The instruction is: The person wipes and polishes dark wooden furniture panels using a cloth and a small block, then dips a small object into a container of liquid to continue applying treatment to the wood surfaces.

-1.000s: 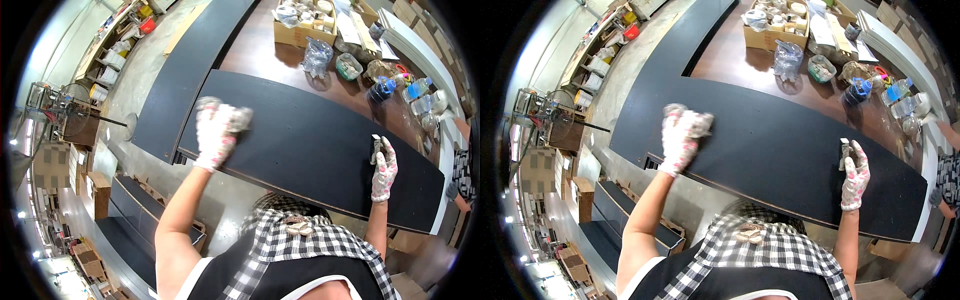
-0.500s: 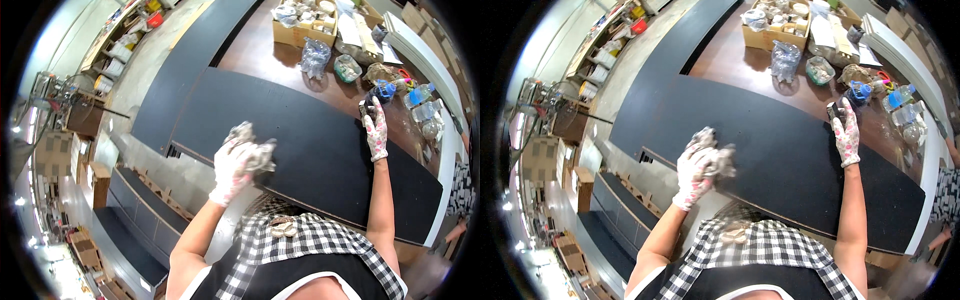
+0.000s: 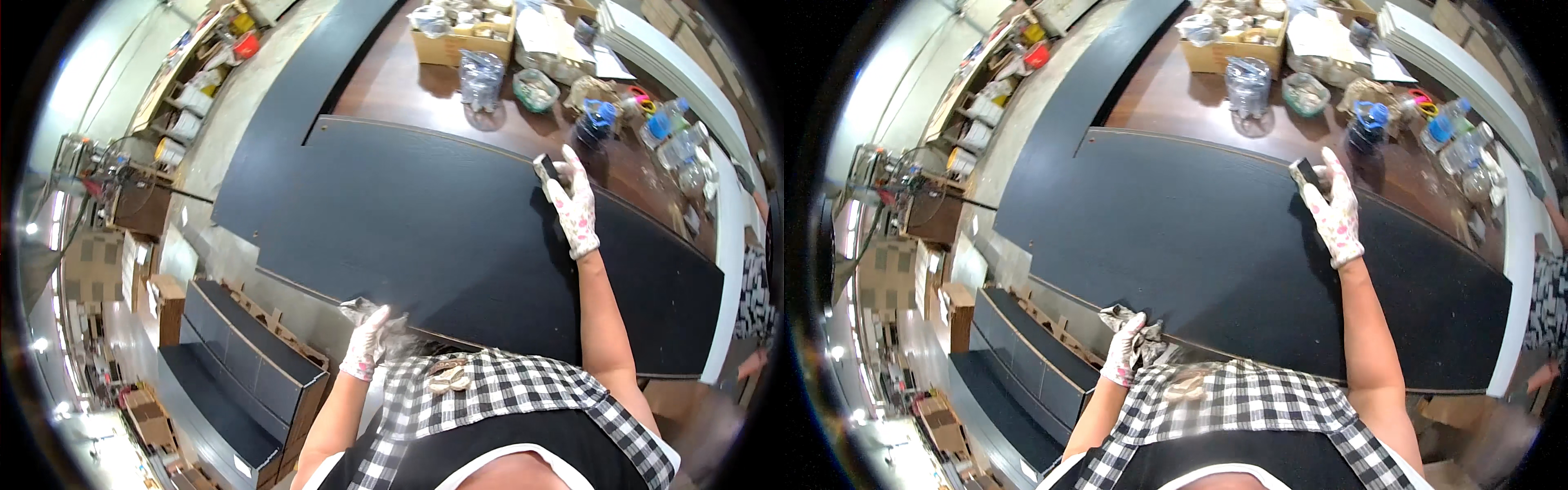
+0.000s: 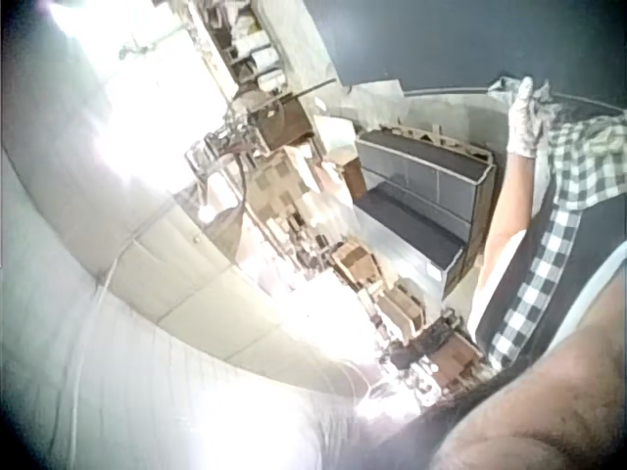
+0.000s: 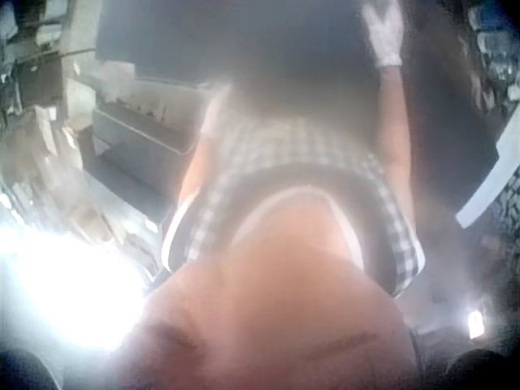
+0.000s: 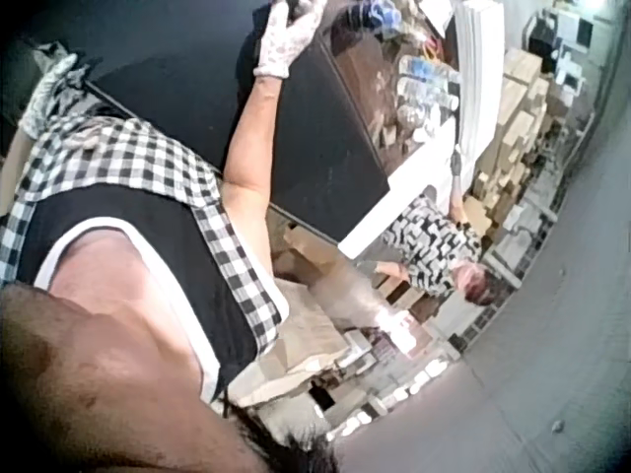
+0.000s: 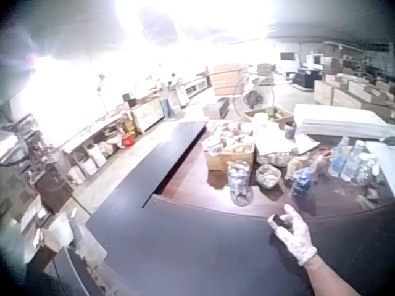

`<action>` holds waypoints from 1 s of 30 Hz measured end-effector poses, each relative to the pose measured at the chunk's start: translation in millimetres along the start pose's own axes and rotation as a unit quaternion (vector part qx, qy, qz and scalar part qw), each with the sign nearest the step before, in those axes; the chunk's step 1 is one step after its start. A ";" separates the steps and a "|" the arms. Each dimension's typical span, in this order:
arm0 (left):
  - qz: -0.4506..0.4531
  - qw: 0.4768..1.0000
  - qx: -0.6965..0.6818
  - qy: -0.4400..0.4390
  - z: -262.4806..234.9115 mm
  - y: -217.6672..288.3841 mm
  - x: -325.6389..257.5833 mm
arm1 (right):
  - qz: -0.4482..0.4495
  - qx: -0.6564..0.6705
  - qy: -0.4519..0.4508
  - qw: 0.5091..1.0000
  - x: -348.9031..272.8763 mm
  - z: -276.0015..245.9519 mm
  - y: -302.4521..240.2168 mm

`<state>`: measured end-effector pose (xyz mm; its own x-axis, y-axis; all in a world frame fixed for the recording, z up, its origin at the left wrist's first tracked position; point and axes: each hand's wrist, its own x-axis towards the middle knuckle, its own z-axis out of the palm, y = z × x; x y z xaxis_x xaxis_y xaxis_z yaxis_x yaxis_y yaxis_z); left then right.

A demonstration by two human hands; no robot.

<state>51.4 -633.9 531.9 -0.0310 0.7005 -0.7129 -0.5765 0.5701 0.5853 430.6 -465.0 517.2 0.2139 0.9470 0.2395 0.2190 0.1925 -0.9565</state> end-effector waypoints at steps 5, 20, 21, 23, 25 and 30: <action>0.036 0.999 -0.007 -0.031 -7.5 -9.5 18.0 | 0.020 0.127 0.032 0.991 8.7 -33.7 4.1; 0.023 0.997 -0.072 0.006 -16.1 -39.4 46.1 | -0.141 -0.333 0.128 0.923 9.8 -120.9 -34.6; 0.020 0.998 -0.061 -0.013 -11.4 -41.4 43.3 | -0.140 -0.337 0.136 0.921 10.9 -119.5 -41.9; 0.018 0.997 -0.073 0.032 36.2 -29.8 10.7 | -0.107 -0.354 0.139 0.919 10.2 -109.5 -75.0; 0.037 0.999 -0.025 0.000 52.4 -24.4 2.7 | -0.095 -0.380 0.158 0.906 14.1 -130.0 -93.6; 0.063 0.984 0.041 -0.160 77.9 -2.2 5.8 | -0.186 -0.391 0.202 0.878 26.5 -149.2 -178.0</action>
<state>116.0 -597.6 556.6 0.1686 0.8603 -0.4811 -0.5162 0.4929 0.7005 539.3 -512.5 718.6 0.2746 0.6570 0.7020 0.8989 0.0839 -0.4301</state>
